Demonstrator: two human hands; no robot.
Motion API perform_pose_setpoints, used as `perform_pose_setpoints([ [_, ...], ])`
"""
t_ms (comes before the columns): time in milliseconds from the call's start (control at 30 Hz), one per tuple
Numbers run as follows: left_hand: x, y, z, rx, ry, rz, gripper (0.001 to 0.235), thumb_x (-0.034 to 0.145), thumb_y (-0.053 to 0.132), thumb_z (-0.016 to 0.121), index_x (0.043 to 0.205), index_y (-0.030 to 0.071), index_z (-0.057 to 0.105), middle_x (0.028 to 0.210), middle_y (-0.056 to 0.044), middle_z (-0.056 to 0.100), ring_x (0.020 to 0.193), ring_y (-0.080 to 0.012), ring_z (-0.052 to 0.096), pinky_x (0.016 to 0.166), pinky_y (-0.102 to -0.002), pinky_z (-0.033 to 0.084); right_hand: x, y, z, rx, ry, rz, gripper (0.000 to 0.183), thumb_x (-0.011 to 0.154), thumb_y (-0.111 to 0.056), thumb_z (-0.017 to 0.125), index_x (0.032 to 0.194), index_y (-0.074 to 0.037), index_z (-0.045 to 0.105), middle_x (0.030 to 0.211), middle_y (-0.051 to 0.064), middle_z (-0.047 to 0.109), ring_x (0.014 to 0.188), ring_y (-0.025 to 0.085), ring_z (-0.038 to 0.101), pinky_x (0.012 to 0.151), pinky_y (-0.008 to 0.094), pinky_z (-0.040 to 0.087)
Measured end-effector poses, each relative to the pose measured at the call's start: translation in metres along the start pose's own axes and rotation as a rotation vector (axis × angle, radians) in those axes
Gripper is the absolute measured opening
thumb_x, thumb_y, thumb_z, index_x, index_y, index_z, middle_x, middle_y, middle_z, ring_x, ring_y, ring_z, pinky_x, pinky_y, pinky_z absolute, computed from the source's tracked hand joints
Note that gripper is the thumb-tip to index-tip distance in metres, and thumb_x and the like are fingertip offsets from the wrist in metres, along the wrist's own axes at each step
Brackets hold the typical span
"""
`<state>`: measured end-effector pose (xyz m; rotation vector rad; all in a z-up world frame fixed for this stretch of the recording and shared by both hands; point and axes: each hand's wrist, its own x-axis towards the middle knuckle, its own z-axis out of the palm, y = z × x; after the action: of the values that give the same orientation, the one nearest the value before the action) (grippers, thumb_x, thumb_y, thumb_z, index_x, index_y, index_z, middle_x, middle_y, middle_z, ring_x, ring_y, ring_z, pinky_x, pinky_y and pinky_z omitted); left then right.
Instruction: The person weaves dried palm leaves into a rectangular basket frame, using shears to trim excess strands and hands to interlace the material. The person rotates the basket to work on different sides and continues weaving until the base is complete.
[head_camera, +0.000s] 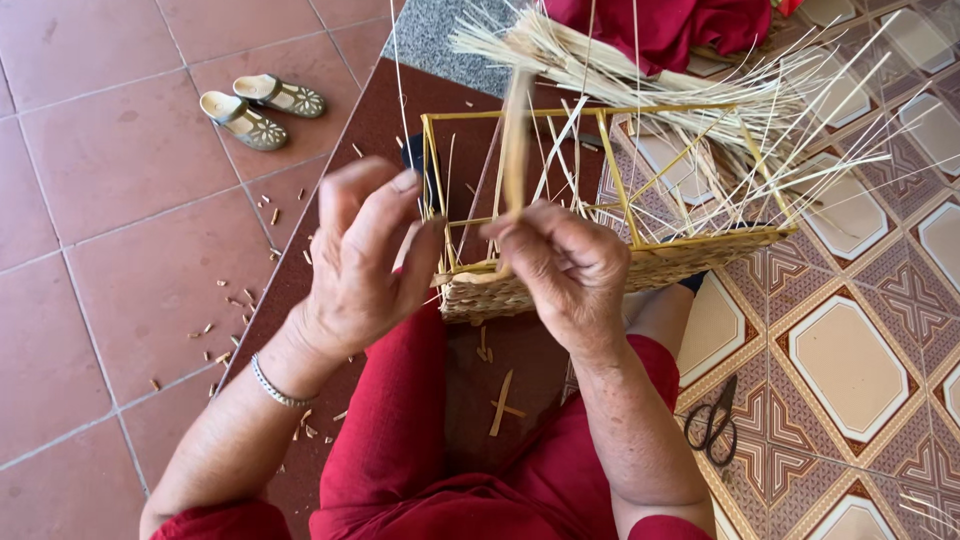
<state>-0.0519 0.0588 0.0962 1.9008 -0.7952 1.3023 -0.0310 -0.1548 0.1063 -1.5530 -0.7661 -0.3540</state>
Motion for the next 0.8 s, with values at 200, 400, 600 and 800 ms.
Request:
perform_pose_setpoints([
  [200, 0.029, -0.004, 0.000, 0.025, -0.089, 0.019, 0.046, 0.093, -0.009, 0.084, 0.134, -0.001, 0.065, 0.109, -0.020, 0.051, 0.085, -0.0203, 0.062, 0.068, -0.032, 0.057, -0.011, -0.021, 0.000, -0.152, -0.208, -0.102, 0.026, 0.109, -0.019, 0.068, 0.086, -0.007, 0.067, 0.075, 0.004, 0.067, 0.060, 0.007, 0.058, 0.050, 0.023, 0.046],
  [400, 0.015, -0.031, 0.002, -0.502, -0.398, -0.418, 0.015, 0.110, 0.007, 0.061, 0.122, 0.001, 0.070, 0.099, -0.010, 0.074, 0.091, -0.0155, 0.076, 0.077, -0.030, 0.061, -0.038, 0.034, -0.008, -0.173, 0.072, -0.050, 0.020, 0.104, -0.017, 0.060, 0.102, -0.003, 0.074, 0.089, 0.008, 0.075, 0.052, 0.003, 0.048, 0.042, 0.020, 0.041],
  [600, -0.019, -0.058, 0.024, -0.961, -0.581, -0.797, 0.015, 0.107, 0.010, 0.055, 0.112, -0.002, 0.064, 0.097, -0.006, 0.075, 0.094, -0.0113, 0.075, 0.084, -0.026, 0.066, -0.108, 0.075, 0.022, -0.580, 0.046, -0.151, 0.023, 0.106, -0.012, 0.064, 0.128, -0.002, 0.066, 0.109, 0.010, 0.068, 0.088, 0.017, 0.072, 0.072, 0.029, 0.067],
  [800, -0.023, -0.063, 0.033, -0.581, -0.784, -0.674, 0.014, 0.088, -0.003, 0.073, 0.100, 0.002, 0.067, 0.092, -0.009, 0.077, 0.086, -0.0138, 0.076, 0.075, -0.028, 0.065, -0.118, 0.086, 0.031, -0.853, 0.028, -0.189, 0.034, 0.096, -0.005, 0.069, 0.129, 0.000, 0.064, 0.116, 0.014, 0.062, 0.092, 0.025, 0.071, 0.077, 0.035, 0.064],
])
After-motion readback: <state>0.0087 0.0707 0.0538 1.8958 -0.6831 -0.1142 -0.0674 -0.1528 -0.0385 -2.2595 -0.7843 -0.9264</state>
